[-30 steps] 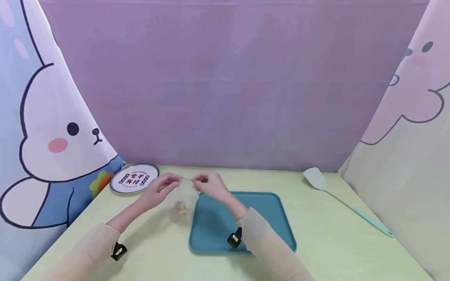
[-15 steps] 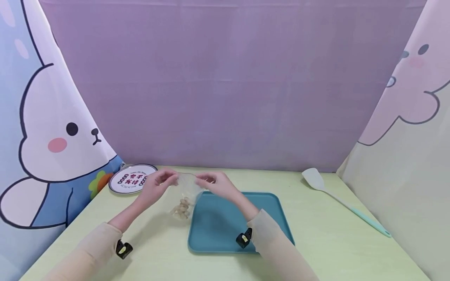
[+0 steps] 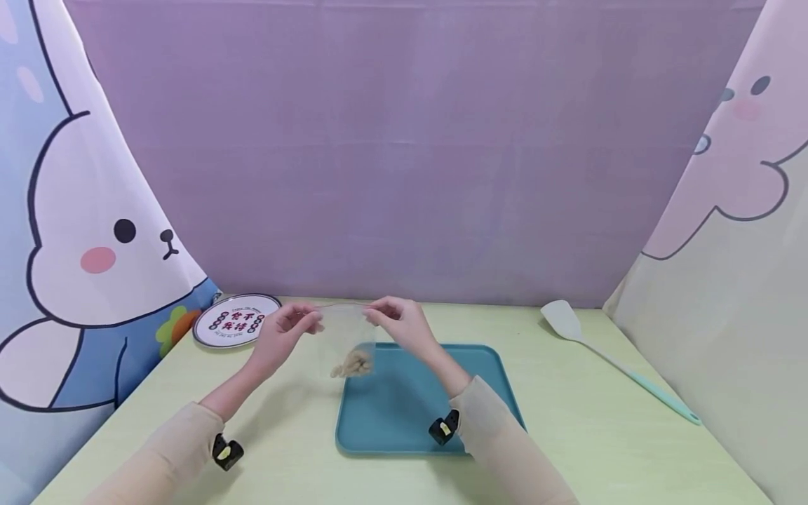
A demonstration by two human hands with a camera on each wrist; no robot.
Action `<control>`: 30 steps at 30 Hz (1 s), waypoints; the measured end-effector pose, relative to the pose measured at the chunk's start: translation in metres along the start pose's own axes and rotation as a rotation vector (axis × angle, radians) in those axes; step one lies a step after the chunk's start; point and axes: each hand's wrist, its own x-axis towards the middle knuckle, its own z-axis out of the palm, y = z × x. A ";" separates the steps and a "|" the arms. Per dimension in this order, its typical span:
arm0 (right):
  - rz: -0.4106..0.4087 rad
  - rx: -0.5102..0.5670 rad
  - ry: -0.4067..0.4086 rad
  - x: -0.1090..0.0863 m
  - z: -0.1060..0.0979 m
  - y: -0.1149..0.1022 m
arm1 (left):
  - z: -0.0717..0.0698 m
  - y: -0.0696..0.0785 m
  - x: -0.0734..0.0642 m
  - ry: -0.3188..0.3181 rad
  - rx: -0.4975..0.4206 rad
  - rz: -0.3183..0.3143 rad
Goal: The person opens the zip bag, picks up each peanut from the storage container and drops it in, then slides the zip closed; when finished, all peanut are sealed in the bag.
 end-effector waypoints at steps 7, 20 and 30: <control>0.050 -0.026 0.000 -0.005 -0.006 0.000 | 0.003 -0.018 0.003 -0.039 0.021 -0.039; 0.062 -0.014 -0.013 -0.008 -0.007 0.009 | 0.008 -0.022 0.006 -0.102 0.140 -0.104; 0.060 -0.040 0.012 -0.012 -0.008 0.007 | 0.011 -0.023 0.004 -0.076 0.119 -0.070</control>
